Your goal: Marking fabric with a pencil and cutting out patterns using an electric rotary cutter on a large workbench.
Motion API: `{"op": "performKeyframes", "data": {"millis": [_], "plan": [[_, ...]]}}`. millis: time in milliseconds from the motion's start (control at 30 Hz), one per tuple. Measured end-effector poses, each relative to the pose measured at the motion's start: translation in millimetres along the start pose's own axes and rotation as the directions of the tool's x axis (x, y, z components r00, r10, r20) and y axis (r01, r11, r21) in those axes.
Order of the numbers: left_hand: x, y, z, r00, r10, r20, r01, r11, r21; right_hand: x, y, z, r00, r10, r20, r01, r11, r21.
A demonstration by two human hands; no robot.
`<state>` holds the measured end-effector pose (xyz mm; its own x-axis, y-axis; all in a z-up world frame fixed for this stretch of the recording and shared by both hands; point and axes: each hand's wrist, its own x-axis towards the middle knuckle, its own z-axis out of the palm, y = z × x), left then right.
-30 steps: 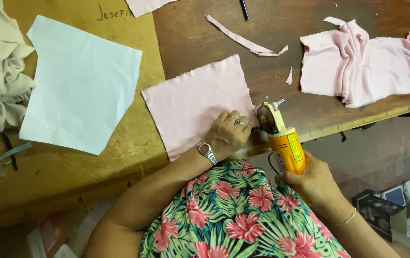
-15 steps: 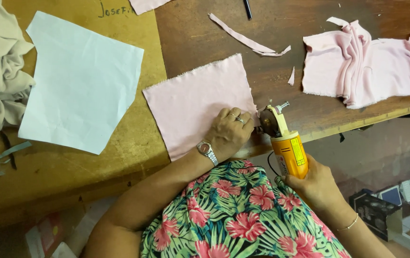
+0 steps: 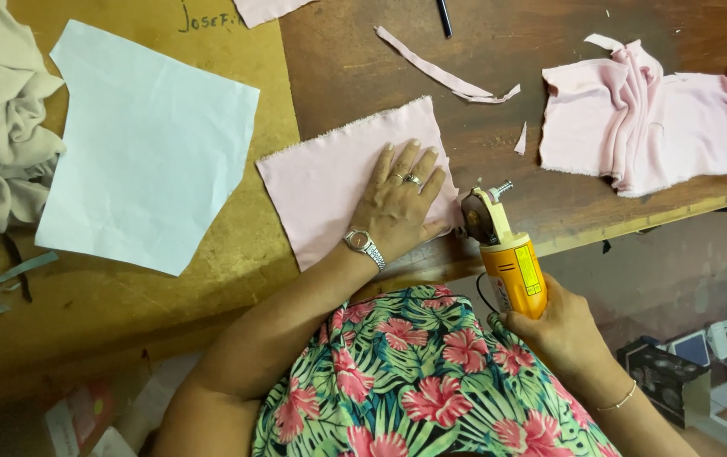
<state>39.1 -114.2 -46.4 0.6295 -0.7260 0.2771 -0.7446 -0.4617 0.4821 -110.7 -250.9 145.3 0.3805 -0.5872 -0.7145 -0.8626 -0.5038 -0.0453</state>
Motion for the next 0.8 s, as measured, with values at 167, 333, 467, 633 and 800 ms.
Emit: {"op": "performKeyframes", "data": {"millis": [167,333,467,633,800], "plan": [[0.8,1.1,-2.5,0.999,-0.006,0.032,0.006,1.000,-0.008,-3.5,-5.5,-1.0,0.999,0.033,0.006,-0.033,0.999,0.028],[0.5,0.8,-2.4,1.000,-0.014,0.026,0.015,1.000,-0.023,-3.6,-9.4,-1.7,1.000,0.013,-0.012,-0.013,1.000,0.015],[1.0,1.2,-4.3,1.000,-0.016,0.015,0.016,1.000,-0.015,-5.2,-15.2,-2.6,0.999,0.035,-0.008,-0.035,0.999,0.042],[-0.2,1.4,-3.8,1.000,-0.010,-0.020,0.009,1.000,-0.018,-4.1,-17.7,-2.9,0.999,0.034,-0.008,-0.034,0.998,0.056],[-0.4,1.7,-4.4,0.999,-0.004,-0.041,0.002,1.000,-0.029,8.5,-7.8,-0.6,1.000,0.028,-0.008,-0.028,0.999,0.038]]}}
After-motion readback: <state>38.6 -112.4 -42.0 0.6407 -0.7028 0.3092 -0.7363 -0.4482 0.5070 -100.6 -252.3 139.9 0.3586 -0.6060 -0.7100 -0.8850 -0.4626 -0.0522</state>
